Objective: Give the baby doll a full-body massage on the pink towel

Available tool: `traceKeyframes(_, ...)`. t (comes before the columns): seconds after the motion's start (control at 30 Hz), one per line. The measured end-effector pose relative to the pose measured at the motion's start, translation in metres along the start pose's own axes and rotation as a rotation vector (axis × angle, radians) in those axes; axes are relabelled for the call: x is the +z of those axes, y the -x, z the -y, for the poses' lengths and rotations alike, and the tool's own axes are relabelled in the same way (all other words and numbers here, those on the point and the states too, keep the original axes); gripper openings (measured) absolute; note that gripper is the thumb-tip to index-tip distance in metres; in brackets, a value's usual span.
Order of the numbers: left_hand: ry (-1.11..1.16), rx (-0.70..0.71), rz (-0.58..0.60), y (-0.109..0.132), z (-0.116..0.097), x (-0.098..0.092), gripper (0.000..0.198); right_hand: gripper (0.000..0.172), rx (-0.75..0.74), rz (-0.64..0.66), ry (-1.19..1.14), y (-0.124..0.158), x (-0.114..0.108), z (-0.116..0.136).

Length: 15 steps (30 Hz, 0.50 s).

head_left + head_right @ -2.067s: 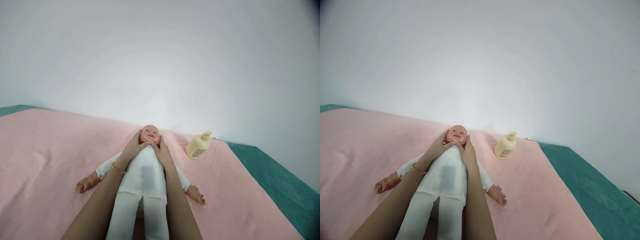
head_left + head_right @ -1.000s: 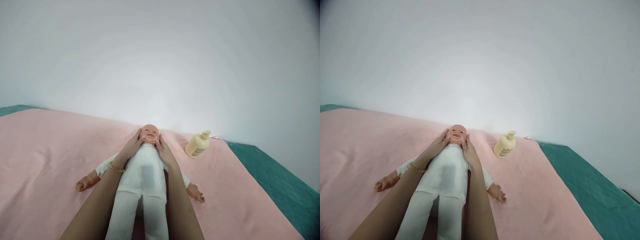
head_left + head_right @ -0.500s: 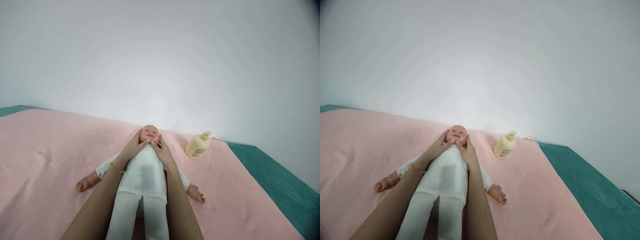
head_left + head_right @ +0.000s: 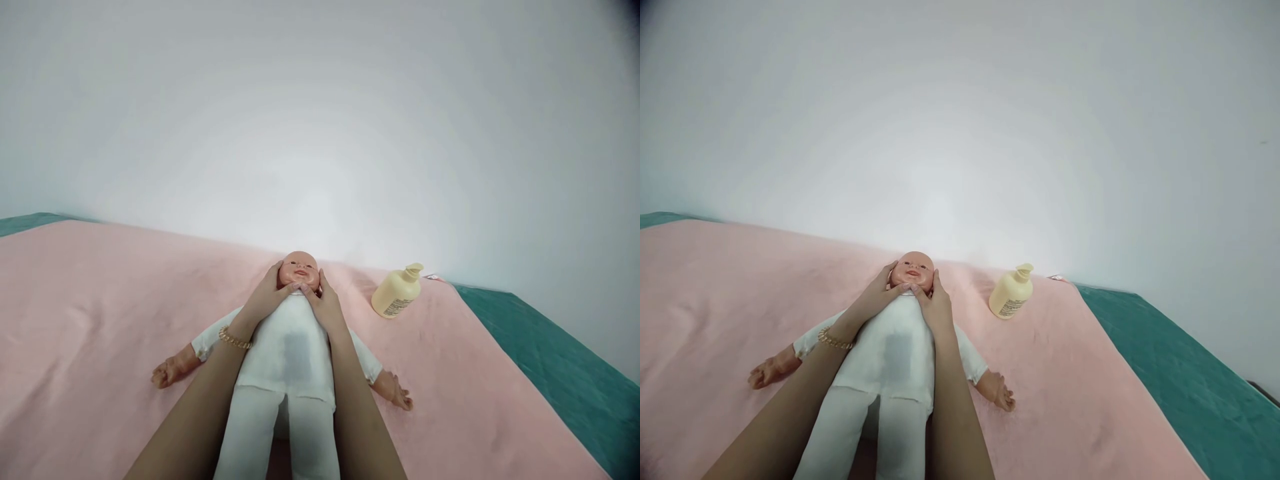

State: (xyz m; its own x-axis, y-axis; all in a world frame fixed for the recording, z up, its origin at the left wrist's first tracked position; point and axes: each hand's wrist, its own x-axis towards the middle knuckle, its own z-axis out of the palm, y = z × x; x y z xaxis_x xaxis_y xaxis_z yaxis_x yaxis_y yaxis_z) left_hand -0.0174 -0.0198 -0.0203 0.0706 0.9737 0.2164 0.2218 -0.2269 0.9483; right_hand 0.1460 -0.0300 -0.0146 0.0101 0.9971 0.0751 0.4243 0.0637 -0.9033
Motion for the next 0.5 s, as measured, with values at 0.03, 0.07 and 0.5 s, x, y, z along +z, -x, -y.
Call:
traceKeyframes(0.03, -0.004, -0.011, -0.003, 0.000, 0.000, 0.000, 0.076, 0.089, -0.004, 0.000, 0.006, 0.000, 0.000, 0.000)
traceKeyframes(0.07, -0.009, -0.022, -0.007, 0.000, 0.000, 0.000, 0.077, 0.089, -0.008, 0.002, 0.009, 0.000, 0.000, 0.001)
traceKeyframes(0.5, -0.070, -0.049, 0.032, 0.003, -0.017, -0.006, 0.066, 0.089, -0.006, 0.056, -0.021, -0.003, -0.006, -0.007)
